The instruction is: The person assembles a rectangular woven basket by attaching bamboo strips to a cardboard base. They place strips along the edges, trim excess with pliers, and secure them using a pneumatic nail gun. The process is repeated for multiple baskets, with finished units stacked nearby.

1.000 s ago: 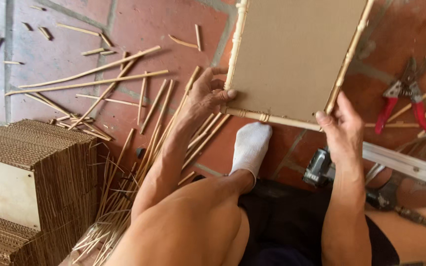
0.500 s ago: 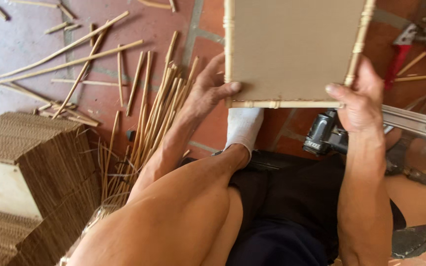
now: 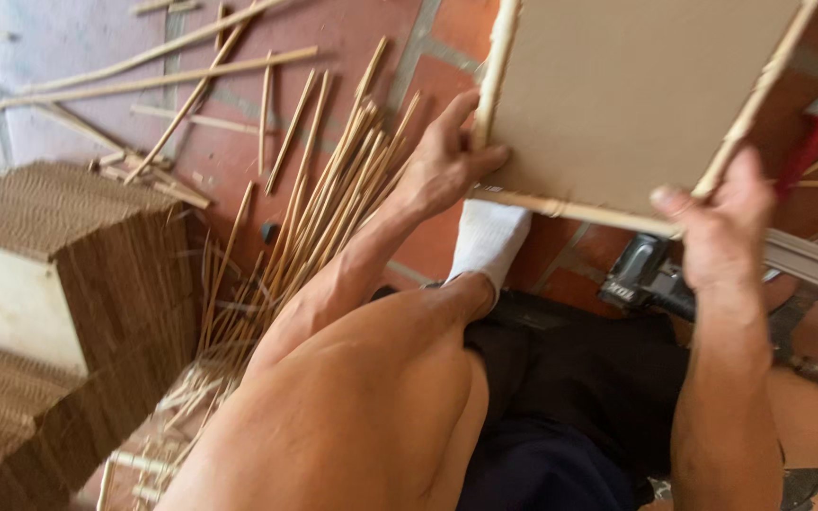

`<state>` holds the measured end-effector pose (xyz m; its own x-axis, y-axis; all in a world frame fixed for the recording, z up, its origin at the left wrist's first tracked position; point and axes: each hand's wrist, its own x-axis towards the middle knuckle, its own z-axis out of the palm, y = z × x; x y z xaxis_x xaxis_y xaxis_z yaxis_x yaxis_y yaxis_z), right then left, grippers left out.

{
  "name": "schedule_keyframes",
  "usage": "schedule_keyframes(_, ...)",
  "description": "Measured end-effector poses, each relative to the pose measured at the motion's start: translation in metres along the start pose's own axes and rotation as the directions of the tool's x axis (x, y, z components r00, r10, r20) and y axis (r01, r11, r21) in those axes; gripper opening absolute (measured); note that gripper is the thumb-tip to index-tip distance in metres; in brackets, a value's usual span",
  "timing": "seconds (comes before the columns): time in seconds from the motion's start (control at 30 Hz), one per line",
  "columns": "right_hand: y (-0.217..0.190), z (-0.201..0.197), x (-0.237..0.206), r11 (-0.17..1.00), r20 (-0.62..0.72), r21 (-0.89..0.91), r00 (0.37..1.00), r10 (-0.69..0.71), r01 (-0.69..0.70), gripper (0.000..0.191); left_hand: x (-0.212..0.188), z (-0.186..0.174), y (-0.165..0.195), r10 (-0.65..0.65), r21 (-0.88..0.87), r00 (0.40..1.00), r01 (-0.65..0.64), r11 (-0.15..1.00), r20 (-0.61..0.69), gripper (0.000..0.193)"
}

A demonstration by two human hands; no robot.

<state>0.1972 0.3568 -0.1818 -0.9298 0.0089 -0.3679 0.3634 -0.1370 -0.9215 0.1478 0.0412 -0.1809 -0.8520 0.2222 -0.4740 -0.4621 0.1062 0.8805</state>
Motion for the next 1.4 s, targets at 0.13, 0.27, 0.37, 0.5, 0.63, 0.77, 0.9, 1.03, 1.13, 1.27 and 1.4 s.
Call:
schedule_keyframes(0.13,-0.007,0.000,-0.016,0.995,-0.032,-0.063,0.997,0.070,-0.072,0.048,-0.007,0.004,0.011,-0.066,0.010,0.998,0.066,0.998,-0.008,0.064)
schedule_keyframes(0.27,-0.017,0.000,-0.014,0.967,-0.062,-0.155,0.979,0.196,-0.204,0.062,-0.010,0.012,0.024,-0.120,0.077,0.992,0.123,0.989,-0.033,0.067)
schedule_keyframes(0.37,-0.018,0.009,-0.011,0.981,-0.110,-0.137,0.986,0.126,-0.140,0.060,-0.009,0.018,0.031,-0.106,0.042,0.993,0.108,0.993,-0.053,0.067)
schedule_keyframes(0.5,-0.017,0.018,-0.010,0.970,-0.132,-0.231,0.990,0.044,-0.074,0.058,-0.010,0.027,0.043,0.001,0.495,0.965,0.133,0.859,-0.261,0.085)
schedule_keyframes(0.63,-0.011,0.015,-0.005,0.972,-0.133,-0.197,0.986,0.102,-0.127,0.058,0.001,0.044,0.065,0.483,0.975,0.871,-0.027,0.223,-0.086,0.082)
schedule_keyframes(0.77,0.002,0.012,0.005,0.988,-0.111,-0.139,0.992,0.056,-0.072,0.058,0.043,0.070,0.069,0.491,0.964,0.844,-0.262,0.030,0.214,0.071)
schedule_keyframes(0.9,-0.004,0.007,0.011,0.993,-0.034,-0.109,0.999,0.035,-0.038,0.054,0.061,0.081,0.050,0.527,0.882,0.832,-0.369,0.294,0.172,0.076)
schedule_keyframes(1.03,-0.065,-0.014,0.035,0.309,-0.089,-0.945,0.993,0.079,-0.109,0.022,0.062,0.076,0.045,0.583,0.877,0.794,-0.393,0.275,0.173,0.077)
schedule_keyframes(1.13,-0.114,-0.005,0.092,0.755,0.037,-0.449,0.855,-0.518,0.477,0.021,0.063,0.075,0.051,0.560,0.902,0.810,-0.360,0.239,0.175,0.075)
schedule_keyframes(1.27,-0.126,0.049,0.188,0.761,0.037,0.049,0.760,-0.649,0.647,0.039,0.064,0.080,0.055,0.578,0.910,0.802,-0.340,0.238,0.149,0.074)
schedule_keyframes(1.4,-0.109,0.092,0.235,0.762,0.265,-0.125,0.761,-0.592,0.636,0.044,0.066,0.083,0.052,0.577,0.918,0.801,-0.334,0.213,0.158,0.073)
